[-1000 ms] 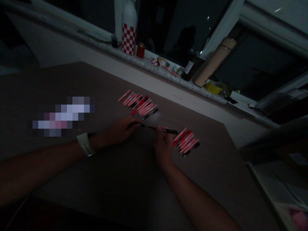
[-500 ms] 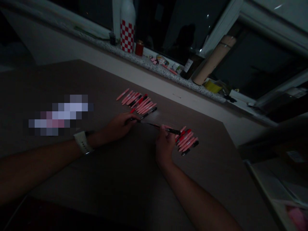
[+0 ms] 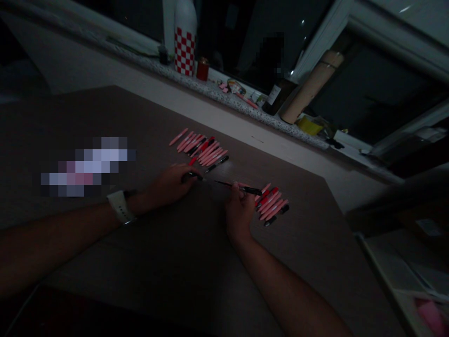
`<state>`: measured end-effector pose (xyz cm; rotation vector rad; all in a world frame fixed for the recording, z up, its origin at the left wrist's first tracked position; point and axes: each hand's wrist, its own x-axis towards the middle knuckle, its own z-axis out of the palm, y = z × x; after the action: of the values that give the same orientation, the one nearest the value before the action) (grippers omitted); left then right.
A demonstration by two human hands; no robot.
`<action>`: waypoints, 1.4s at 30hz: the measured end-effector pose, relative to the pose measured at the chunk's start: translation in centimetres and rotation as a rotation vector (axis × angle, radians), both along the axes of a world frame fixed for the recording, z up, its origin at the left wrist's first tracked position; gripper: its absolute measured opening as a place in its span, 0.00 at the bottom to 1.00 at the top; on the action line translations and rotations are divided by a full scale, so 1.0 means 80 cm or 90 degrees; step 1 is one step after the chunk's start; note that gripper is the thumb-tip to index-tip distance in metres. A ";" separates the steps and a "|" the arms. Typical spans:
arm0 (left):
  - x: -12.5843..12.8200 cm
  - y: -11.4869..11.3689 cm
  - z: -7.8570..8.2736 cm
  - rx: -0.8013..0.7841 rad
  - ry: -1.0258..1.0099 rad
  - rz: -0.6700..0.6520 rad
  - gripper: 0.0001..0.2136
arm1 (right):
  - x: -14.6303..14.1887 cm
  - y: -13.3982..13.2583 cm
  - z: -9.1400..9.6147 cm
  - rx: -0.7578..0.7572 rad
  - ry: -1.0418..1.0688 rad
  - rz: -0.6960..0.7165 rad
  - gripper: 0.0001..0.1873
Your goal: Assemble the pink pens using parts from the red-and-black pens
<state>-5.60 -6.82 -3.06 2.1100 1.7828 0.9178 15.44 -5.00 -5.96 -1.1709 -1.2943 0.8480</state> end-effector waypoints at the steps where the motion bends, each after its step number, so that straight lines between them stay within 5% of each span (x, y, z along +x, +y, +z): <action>1: 0.000 0.000 0.001 0.000 0.007 -0.001 0.13 | 0.000 0.000 0.000 -0.004 0.002 -0.010 0.20; 16: -0.001 -0.002 0.001 0.007 0.120 -0.030 0.12 | -0.007 -0.007 0.011 -0.027 -0.004 0.035 0.16; 32: 0.009 -0.008 0.012 0.057 0.097 -0.107 0.11 | -0.011 -0.010 0.019 -0.031 -0.022 0.108 0.19; 42: -0.002 -0.002 0.003 0.076 0.160 0.029 0.10 | -0.009 -0.003 0.020 -0.048 0.096 -0.020 0.26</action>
<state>-5.73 -6.99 -2.86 2.3593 1.9462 0.8180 14.76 -5.23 -4.34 -1.1605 -1.1267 0.9496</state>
